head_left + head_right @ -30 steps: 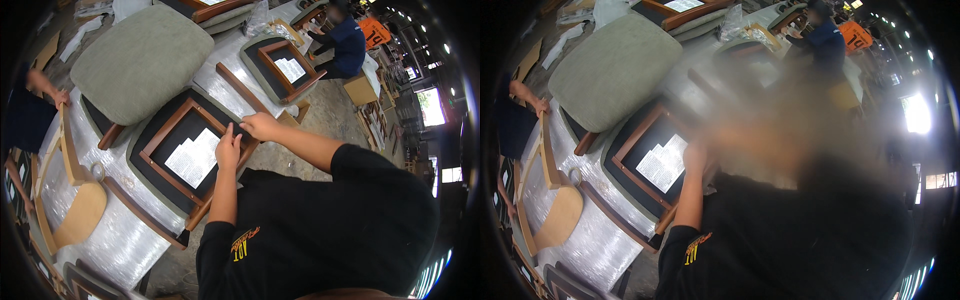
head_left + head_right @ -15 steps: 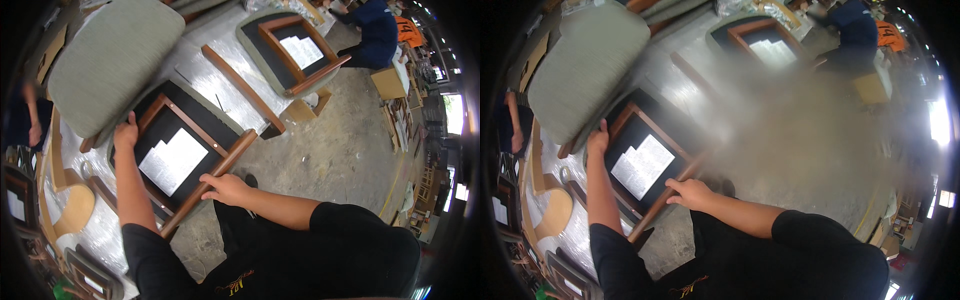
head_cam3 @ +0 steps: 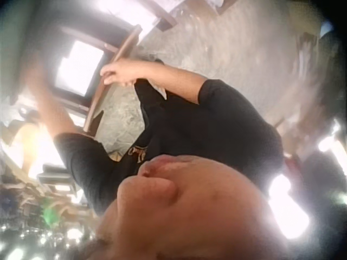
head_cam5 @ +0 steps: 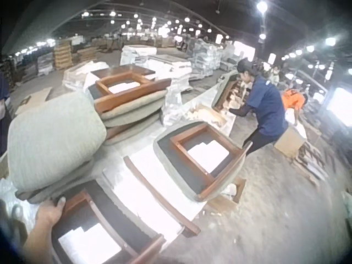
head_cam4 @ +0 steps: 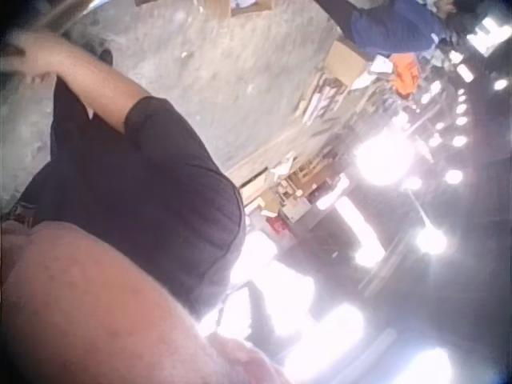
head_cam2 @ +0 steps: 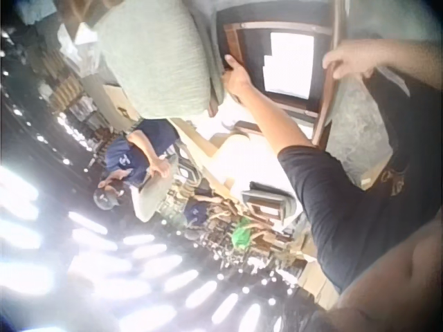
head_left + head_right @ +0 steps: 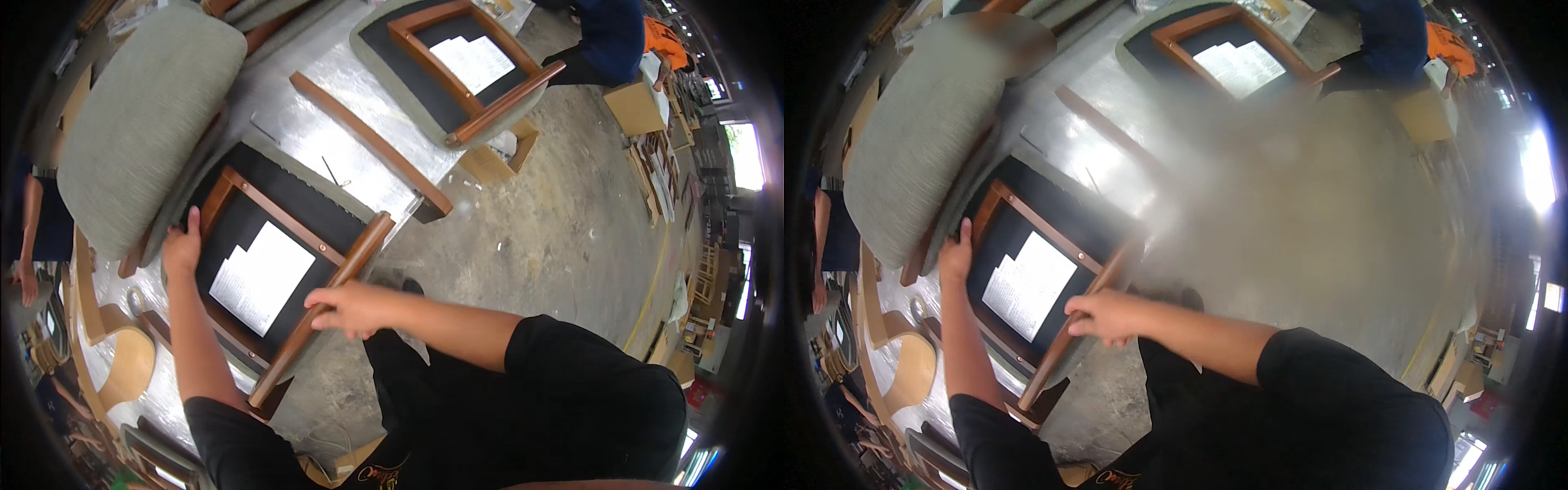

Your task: The person assembles wooden chairs by attaching legs to the seat frames and securing them with screws. They repeatedly flip the chairs, align the legs, and tighten fasteners using a screwdriver. The process is repeated for multiple chairs on a workbench.

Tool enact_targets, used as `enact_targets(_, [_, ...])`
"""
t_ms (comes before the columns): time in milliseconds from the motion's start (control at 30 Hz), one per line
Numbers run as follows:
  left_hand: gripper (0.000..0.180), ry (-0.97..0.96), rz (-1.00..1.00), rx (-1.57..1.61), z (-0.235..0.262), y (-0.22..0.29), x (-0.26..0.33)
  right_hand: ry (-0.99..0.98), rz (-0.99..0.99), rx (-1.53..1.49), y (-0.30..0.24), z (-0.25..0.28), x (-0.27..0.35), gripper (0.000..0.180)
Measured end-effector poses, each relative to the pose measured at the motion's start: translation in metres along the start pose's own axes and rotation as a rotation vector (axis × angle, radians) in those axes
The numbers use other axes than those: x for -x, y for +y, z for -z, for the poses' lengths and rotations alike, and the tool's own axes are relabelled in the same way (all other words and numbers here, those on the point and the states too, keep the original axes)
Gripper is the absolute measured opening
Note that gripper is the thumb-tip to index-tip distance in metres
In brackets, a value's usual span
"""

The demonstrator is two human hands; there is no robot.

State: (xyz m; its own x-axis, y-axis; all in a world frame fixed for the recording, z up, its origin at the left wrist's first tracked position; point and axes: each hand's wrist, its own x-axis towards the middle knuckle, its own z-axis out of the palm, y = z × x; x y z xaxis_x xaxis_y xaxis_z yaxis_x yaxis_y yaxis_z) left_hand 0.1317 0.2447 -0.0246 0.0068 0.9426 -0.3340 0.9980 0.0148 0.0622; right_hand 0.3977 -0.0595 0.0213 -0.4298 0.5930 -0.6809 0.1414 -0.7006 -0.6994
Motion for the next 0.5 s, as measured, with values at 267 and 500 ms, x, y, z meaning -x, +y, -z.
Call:
enact_targets(267, [0.052,0.473,-0.007,0.299,-0.054,-0.061,0.252,1.063,-0.177,0.824,0.005,0.164,0.030,0.061])
enact_targets(500, [0.044,0.532,-0.042,0.283,-0.090,-0.067,0.297,1.175,0.052,0.753,-0.010,0.113,0.179,0.051])
